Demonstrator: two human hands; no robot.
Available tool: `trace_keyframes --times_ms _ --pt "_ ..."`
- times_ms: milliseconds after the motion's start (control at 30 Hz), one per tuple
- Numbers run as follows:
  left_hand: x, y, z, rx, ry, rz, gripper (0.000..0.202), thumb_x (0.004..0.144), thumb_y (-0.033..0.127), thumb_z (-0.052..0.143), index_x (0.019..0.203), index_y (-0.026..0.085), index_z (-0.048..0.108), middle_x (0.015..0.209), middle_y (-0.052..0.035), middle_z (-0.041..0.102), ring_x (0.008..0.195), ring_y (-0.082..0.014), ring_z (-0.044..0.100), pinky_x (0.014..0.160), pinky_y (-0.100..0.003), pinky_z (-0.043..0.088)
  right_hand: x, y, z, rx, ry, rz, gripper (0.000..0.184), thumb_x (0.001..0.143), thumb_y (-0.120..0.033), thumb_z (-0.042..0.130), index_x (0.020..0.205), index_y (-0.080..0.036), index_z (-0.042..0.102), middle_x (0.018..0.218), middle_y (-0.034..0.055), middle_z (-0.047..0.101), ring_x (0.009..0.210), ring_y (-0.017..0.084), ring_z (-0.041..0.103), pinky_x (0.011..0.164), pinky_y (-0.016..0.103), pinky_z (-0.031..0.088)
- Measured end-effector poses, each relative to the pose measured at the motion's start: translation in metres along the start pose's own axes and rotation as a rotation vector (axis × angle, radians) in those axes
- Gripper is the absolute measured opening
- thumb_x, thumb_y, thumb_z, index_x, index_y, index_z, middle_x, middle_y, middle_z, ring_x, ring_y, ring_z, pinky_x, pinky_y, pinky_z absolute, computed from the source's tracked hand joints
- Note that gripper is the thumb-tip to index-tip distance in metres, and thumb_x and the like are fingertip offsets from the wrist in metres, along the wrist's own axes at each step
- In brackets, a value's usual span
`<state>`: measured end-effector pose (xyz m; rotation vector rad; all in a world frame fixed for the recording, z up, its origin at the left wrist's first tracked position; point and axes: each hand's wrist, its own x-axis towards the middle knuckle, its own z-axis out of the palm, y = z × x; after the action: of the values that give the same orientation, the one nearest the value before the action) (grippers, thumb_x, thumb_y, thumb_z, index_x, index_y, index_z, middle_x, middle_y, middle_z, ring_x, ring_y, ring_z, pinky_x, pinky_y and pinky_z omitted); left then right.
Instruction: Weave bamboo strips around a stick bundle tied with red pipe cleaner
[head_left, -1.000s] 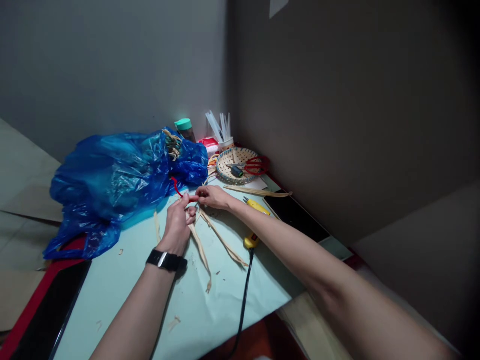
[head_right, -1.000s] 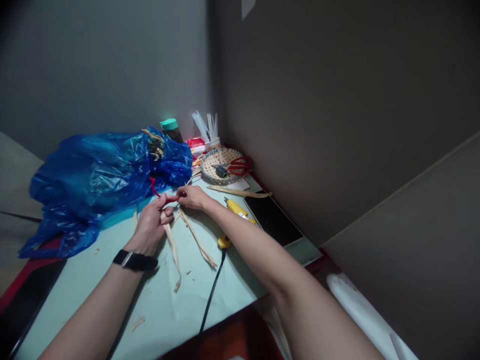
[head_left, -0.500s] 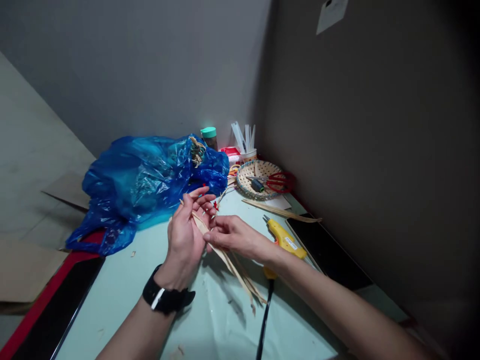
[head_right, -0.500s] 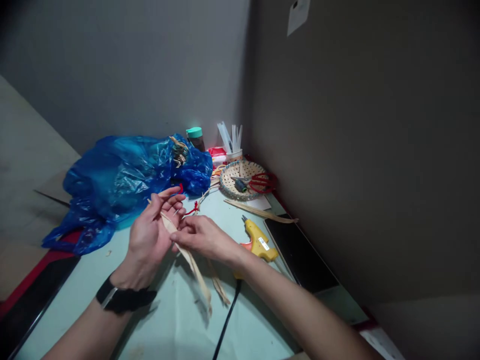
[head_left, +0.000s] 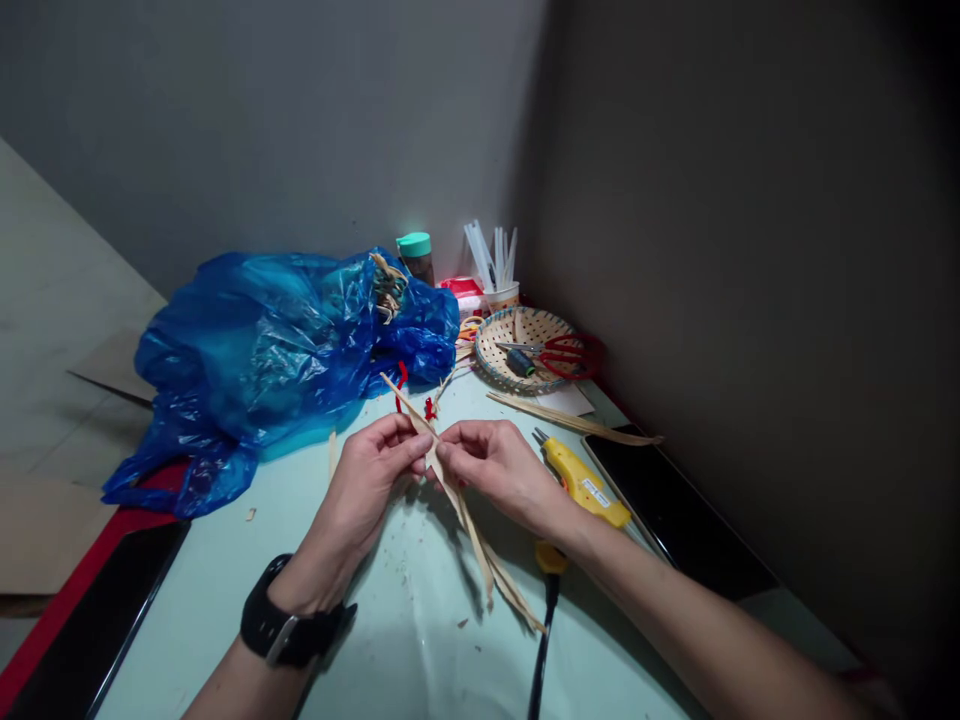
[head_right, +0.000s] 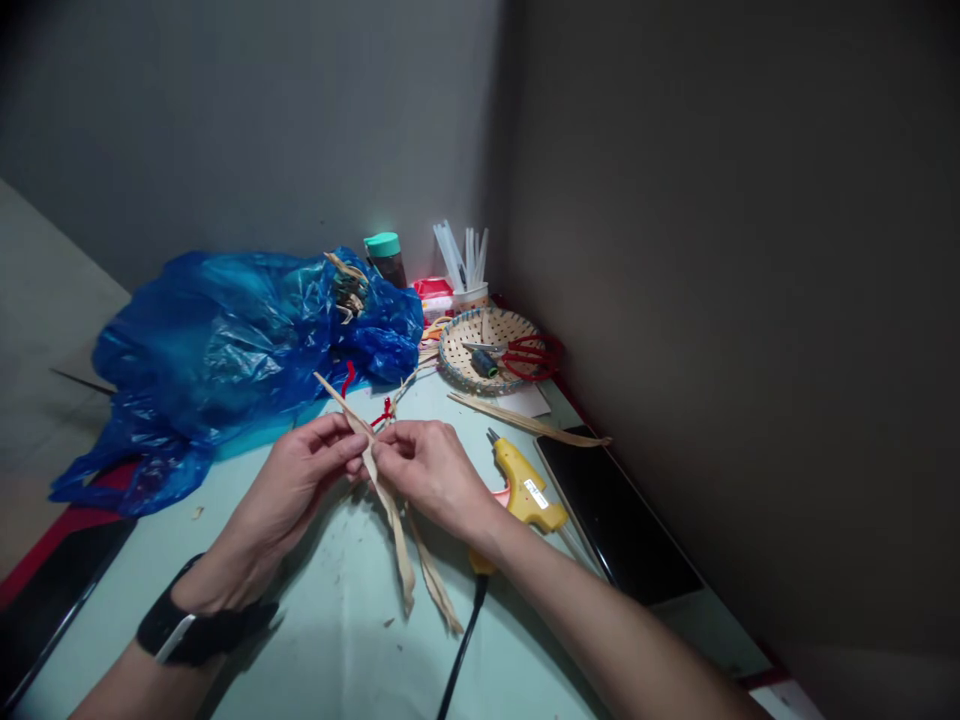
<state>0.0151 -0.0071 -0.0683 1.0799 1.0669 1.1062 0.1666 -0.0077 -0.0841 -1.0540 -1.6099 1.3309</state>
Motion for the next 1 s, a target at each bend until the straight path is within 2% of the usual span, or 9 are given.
trace_keyframes --times_ms 100,200,300,467,533,667,767,867,1000 --pt "0.001 0.000 -0.002 0.027 -0.018 -0.001 0.011 0.069 0.022 0.071 0.071 0.015 0.064 0.061 0.0007 0.054 0.054 -0.0084 0.047 0.052 -0.018 0.040 0.000 0.000 -0.002 -0.152 0.046 -0.032 0.021 0.083 -0.024 0.047 0.071 -0.016 0.063 0.061 -0.0013 0.057 0.055 0.010 0.047 0.053 0.021 0.033" --pt "0.003 -0.003 -0.006 0.089 -0.030 0.015 0.011 0.072 0.023 0.069 0.070 0.014 0.063 0.061 0.0010 0.053 0.055 -0.0080 0.045 0.053 -0.018 0.038 0.002 -0.001 -0.003 -0.249 0.070 -0.085 0.021 0.082 -0.022 0.047 0.074 -0.016 0.066 0.064 -0.0009 0.059 0.060 0.011 0.049 0.059 0.022 0.036" --pt "0.004 -0.007 -0.007 0.139 -0.006 0.041 0.012 0.073 0.025 0.068 0.071 0.015 0.062 0.062 0.0008 0.053 0.055 -0.0088 0.045 0.053 -0.019 0.038 0.003 0.001 -0.003 -0.253 0.113 -0.104 0.020 0.082 -0.025 0.050 0.077 -0.016 0.066 0.071 0.0009 0.062 0.067 0.013 0.053 0.063 0.023 0.038" --pt "0.000 -0.011 -0.001 0.233 -0.020 0.094 0.012 0.077 0.028 0.062 0.073 0.017 0.060 0.060 0.0014 0.053 0.053 -0.0106 0.046 0.050 -0.021 0.038 0.000 0.003 0.002 -0.201 0.137 -0.050 0.018 0.084 -0.027 0.049 0.075 -0.017 0.061 0.067 0.0004 0.061 0.060 0.012 0.051 0.057 0.022 0.036" --pt "-0.001 -0.013 0.003 0.300 0.019 0.120 0.009 0.075 0.025 0.062 0.071 0.017 0.059 0.059 0.0018 0.053 0.052 -0.0109 0.046 0.049 -0.021 0.037 -0.001 0.003 0.004 -0.239 0.145 -0.063 0.016 0.083 -0.024 0.049 0.075 -0.017 0.061 0.065 -0.0003 0.060 0.059 0.011 0.050 0.056 0.022 0.035" --pt "0.001 -0.016 0.008 0.378 0.153 0.189 0.006 0.066 0.018 0.065 0.070 0.017 0.060 0.065 -0.0010 0.060 0.059 -0.0137 0.051 0.054 -0.022 0.039 -0.002 0.001 0.006 -0.435 0.244 -0.183 0.010 0.080 -0.018 0.051 0.072 -0.017 0.058 0.069 -0.0003 0.057 0.064 0.012 0.049 0.060 0.023 0.034" --pt "0.002 -0.016 0.011 0.348 0.147 0.197 0.008 0.067 0.018 0.063 0.074 0.017 0.060 0.069 -0.0018 0.061 0.061 -0.0144 0.054 0.056 -0.023 0.041 -0.001 0.001 0.008 -0.505 0.292 -0.272 0.009 0.079 -0.015 0.050 0.072 -0.017 0.054 0.072 0.0000 0.055 0.067 0.013 0.048 0.062 0.024 0.034" --pt "0.001 -0.013 0.012 0.306 0.124 0.190 0.008 0.068 0.020 0.063 0.074 0.016 0.060 0.067 -0.0009 0.060 0.057 -0.0132 0.052 0.053 -0.023 0.040 -0.002 0.002 0.010 -0.504 0.317 -0.316 0.009 0.081 -0.015 0.048 0.073 -0.018 0.052 0.073 0.0000 0.052 0.068 0.013 0.047 0.062 0.023 0.034" --pt "-0.001 -0.011 0.010 0.279 0.090 0.182 0.009 0.068 0.021 0.063 0.073 0.015 0.060 0.062 0.0002 0.059 0.055 -0.0128 0.052 0.051 -0.022 0.039 -0.004 0.003 0.011 -0.623 0.280 -0.401 0.011 0.084 -0.016 0.045 0.075 -0.019 0.050 0.079 0.0014 0.051 0.071 0.014 0.046 0.064 0.024 0.034"
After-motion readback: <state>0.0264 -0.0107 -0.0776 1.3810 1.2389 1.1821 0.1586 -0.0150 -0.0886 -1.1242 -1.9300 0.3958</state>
